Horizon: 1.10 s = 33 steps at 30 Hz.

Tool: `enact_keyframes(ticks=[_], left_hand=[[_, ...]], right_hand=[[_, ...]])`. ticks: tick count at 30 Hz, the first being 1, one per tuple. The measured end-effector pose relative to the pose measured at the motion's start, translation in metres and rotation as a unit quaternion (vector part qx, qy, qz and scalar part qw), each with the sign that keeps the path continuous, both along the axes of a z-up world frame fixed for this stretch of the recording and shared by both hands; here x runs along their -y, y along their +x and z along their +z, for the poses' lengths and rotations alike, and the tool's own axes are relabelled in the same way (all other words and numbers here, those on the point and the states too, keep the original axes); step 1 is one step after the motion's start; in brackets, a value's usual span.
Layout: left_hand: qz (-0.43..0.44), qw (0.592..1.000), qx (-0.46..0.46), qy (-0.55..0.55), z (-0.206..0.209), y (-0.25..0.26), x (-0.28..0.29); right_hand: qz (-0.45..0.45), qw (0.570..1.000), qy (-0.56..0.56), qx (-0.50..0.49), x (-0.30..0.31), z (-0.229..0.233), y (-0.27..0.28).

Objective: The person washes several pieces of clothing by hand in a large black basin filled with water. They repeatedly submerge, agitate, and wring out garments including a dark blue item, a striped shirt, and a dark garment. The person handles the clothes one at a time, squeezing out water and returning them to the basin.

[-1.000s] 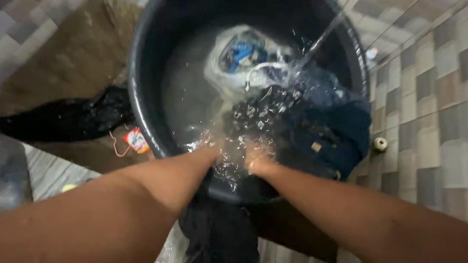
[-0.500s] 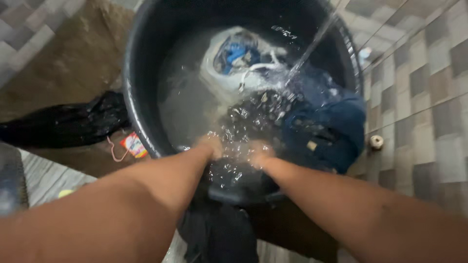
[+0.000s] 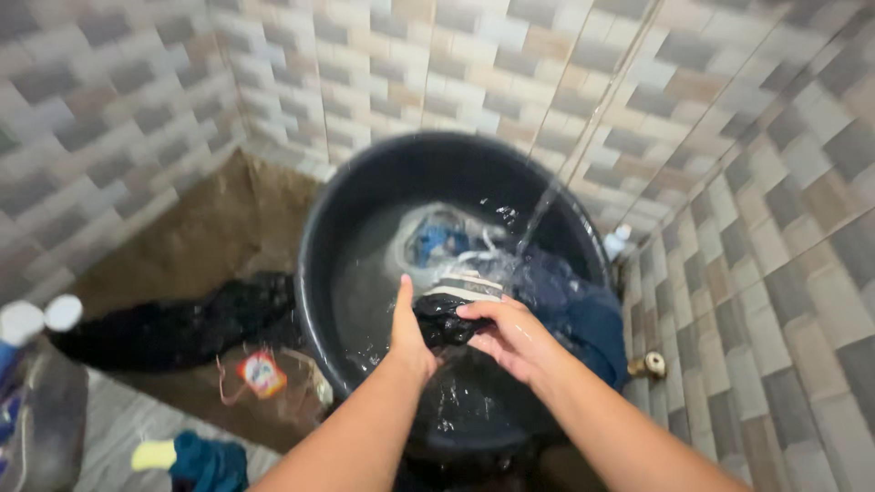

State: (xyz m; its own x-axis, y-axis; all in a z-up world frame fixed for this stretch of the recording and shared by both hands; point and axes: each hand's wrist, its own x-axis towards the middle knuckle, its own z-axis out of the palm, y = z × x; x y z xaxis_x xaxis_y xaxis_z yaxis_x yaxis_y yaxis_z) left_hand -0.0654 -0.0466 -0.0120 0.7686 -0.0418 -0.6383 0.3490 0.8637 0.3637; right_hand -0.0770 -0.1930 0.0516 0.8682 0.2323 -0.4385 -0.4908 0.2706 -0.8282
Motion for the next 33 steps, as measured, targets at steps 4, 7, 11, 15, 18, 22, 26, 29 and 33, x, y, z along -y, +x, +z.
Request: enact_keyframes(ticks=[4,7,11,15,18,22,26,29,33], left_hand=[[0.009,0.998,0.055,0.025,0.074,0.019,-0.001],[0.098,0.896,0.178,0.395,0.13,0.019,0.009],[0.008,0.741,0.314,0.594,0.184,-0.002,0.018],[0.027,0.567,0.526,0.633,0.207,-0.031,0.031],[0.163,0.537,0.513,0.649,0.205,-0.045,0.04],[0.147,0.767,0.272,0.562,0.203,-0.038,0.051],[0.103,0.928,0.075,0.351,0.192,-0.023,0.053],[0.098,0.987,0.022,0.125,0.187,-0.002,0.051],[-0.117,0.99,0.07,-0.046,0.165,0.027,0.044]], right_hand=[[-0.002,0.998,0.036,0.052,-0.008,0.063,-0.011],[-0.05,0.989,0.131,-0.047,-0.009,0.108,-0.012],[-0.121,0.973,0.15,-0.129,-0.006,0.135,-0.019],[-0.095,0.962,0.241,-0.087,-0.005,0.129,-0.009],[-0.041,0.958,0.282,-0.023,-0.003,0.11,0.007],[-0.117,0.973,0.193,0.048,0.002,0.103,0.042],[-0.246,0.964,0.052,0.081,-0.012,0.1,0.039],[-0.301,0.887,-0.139,0.321,-0.027,0.117,0.017],[-0.244,0.734,-0.418,0.476,-0.037,0.143,-0.014]])
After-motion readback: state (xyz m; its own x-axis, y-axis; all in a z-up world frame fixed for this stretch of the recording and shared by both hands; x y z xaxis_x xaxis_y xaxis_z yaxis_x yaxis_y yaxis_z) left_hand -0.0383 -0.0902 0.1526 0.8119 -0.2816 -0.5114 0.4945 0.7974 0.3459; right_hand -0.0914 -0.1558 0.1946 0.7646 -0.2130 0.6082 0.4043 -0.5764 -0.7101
